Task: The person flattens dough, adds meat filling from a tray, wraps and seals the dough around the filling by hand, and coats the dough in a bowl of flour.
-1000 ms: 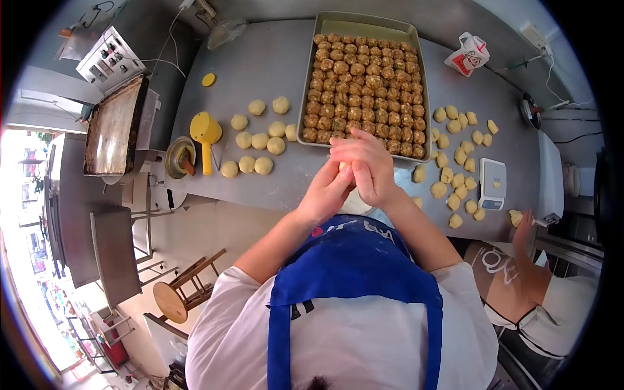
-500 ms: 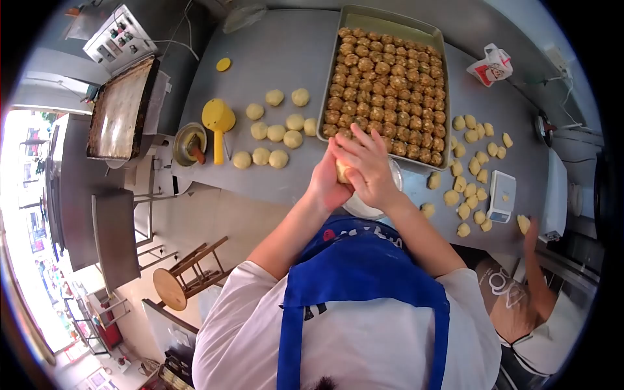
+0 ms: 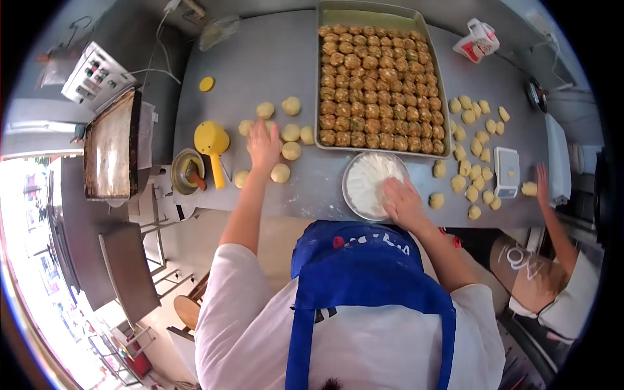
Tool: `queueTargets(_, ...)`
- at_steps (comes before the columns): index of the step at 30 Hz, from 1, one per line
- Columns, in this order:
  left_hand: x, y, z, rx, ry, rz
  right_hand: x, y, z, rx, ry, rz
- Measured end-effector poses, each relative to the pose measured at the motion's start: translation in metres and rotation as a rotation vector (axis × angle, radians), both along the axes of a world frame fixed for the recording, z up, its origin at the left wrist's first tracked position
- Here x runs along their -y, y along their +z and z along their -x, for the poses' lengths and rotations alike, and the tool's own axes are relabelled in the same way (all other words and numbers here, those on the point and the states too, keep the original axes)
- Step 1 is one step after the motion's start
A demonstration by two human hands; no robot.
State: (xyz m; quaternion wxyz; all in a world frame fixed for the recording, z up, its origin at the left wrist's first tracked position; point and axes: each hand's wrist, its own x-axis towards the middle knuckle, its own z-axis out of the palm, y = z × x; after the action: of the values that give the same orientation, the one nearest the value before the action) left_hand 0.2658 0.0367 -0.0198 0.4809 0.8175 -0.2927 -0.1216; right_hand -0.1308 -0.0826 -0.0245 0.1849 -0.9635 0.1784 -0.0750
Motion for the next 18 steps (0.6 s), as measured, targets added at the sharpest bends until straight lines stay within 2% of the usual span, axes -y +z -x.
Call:
queueTargets(1, -0.002, -0.008, 0.003, 0.087, -0.06, -0.077, -0.002, 0.001, 0.012, -0.086, 0.123, 0.015)
queueTargets(3, 0.004, -0.018, 0.017, 0.267, -0.191, -0.215, -0.005, 0.004, 0.024, -0.121, 0.136, -0.034)
queueTargets(5, 0.015, 0.016, 0.077, -0.354, -0.297, -0.032, 0.001, 0.013, 0.019, -0.228, 0.218, -0.122)
queueTargets(6, 0.016, 0.002, 0.102, -0.658, -0.354, 0.093, 0.001, 0.018, 0.017, -0.227, 0.197, -0.126)
queueTargets(7, 0.019, -0.013, 0.125, -0.963, -0.403, 0.219, 0.002, 0.024, 0.014, -0.074, 0.153, -0.076)
queueTargets(8, 0.028, -0.002, 0.154, -1.218, -0.33, 0.22, 0.003, 0.032, 0.011, 0.075, 0.114, -0.024)
queueTargets(9, 0.036, 0.009, 0.181, -1.474, -0.242, 0.214, -0.001, 0.045, 0.003, 0.07, 0.103, -0.025)
queueTargets(11, 0.047, 0.016, 0.209, -1.895, -0.259, 0.239, -0.006, 0.068, -0.012, 0.364, 0.088, -0.111)
queueTargets(12, 0.052, 0.027, 0.216, -2.126, -0.243, 0.23, -0.004, 0.065, -0.005, 0.366, 0.083, -0.109)
queueTargets(14, 0.053, 0.035, 0.221, -2.111, -0.164, 0.185, -0.001, 0.047, 0.013, 0.345, 0.111, -0.208)
queueTargets(15, 0.052, 0.037, 0.22, -2.091, -0.086, 0.152, 0.008, 0.036, 0.031, 0.377, 0.005, -0.137)
queueTargets(17, 0.039, 0.033, 0.206, -2.032, -0.108, 0.218, 0.036, -0.009, 0.082, 0.242, -0.148, -0.058)
queueTargets(18, 0.033, 0.032, 0.199, -1.971, -0.144, 0.278, 0.042, -0.011, 0.108, 0.121, -0.193, 0.081)
